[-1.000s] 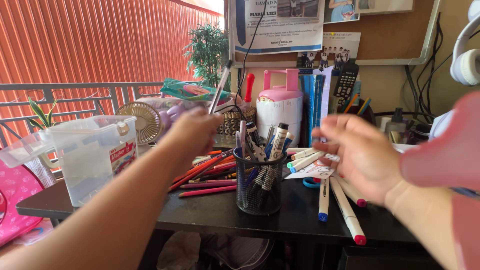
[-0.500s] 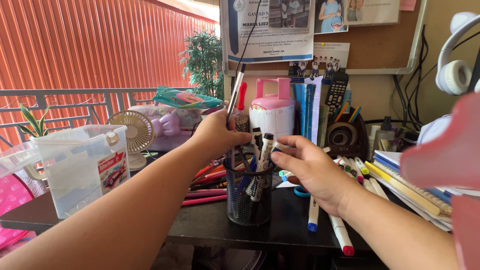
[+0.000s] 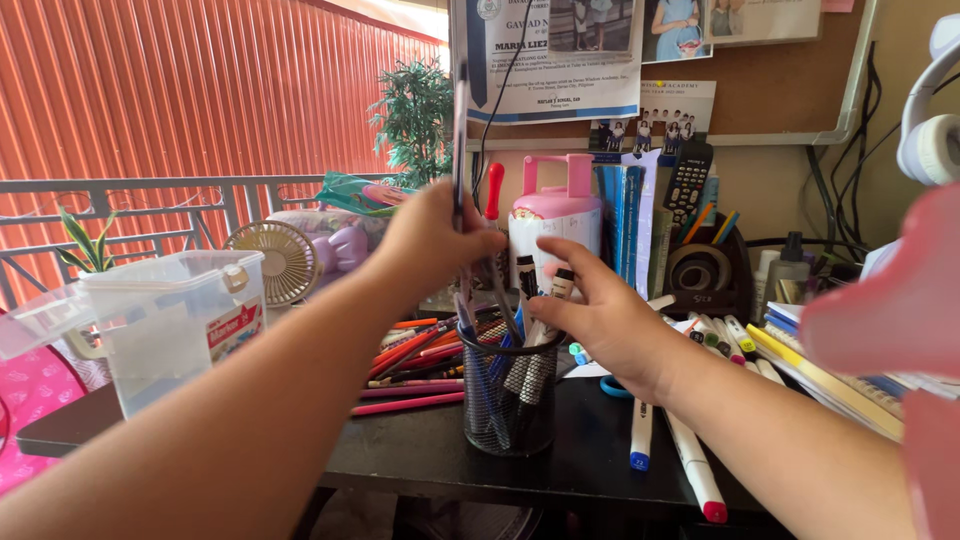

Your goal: The person organizes a cluttered desk by picking up various stationery items and placing them into a black mesh pen holder. They handle colored pencils, markers, pens, a ruler, and a small paper cutout, arranging them one by one into the holder.

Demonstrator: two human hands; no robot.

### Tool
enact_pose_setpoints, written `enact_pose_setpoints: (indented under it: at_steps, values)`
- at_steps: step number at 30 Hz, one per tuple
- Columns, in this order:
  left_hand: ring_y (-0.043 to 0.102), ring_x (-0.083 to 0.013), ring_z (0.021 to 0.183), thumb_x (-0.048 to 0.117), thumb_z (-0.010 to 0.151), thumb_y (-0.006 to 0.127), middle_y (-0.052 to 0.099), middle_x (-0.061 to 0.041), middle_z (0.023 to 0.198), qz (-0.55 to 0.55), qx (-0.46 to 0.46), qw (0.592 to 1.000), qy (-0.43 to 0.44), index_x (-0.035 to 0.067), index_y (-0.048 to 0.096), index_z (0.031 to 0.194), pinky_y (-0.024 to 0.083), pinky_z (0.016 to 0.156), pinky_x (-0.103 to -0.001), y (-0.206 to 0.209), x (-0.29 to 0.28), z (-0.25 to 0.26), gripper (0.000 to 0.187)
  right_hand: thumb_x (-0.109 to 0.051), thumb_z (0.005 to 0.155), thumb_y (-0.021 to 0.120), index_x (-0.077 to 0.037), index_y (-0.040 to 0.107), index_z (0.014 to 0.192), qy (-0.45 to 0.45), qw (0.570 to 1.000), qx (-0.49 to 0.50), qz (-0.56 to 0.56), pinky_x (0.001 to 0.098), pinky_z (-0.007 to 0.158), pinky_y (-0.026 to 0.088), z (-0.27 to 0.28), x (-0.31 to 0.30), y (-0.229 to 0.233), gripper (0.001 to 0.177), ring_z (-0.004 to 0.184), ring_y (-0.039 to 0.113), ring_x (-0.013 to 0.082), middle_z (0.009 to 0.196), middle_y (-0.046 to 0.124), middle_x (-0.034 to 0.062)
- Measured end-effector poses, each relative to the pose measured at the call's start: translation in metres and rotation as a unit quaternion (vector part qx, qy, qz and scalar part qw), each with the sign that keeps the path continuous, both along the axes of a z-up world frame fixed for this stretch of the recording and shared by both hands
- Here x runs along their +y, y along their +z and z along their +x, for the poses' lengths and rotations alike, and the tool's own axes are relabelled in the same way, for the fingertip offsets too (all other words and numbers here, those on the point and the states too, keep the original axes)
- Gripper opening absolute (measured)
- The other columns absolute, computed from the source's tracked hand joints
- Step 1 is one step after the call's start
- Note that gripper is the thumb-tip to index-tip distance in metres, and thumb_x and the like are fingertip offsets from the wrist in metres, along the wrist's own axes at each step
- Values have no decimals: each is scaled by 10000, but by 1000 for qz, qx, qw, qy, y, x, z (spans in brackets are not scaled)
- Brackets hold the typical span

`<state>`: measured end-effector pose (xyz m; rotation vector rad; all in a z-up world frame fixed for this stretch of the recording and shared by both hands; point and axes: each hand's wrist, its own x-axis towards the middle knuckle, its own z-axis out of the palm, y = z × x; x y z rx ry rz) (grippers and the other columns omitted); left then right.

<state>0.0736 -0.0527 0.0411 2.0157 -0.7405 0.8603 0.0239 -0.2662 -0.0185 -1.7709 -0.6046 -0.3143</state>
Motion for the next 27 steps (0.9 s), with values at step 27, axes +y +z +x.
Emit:
enact_pose_setpoints:
  at_steps: [27]
  values:
    - [524, -119, 647, 325, 982, 557, 628, -36, 793, -165, 205, 963, -62, 82, 734, 948, 451, 571, -281, 2, 27, -34, 303, -72, 880, 690, -171, 431, 1522, 71, 996, 0, -53, 305, 933, 511, -1, -8, 5, 699, 988, 586, 127, 1258, 627, 77]
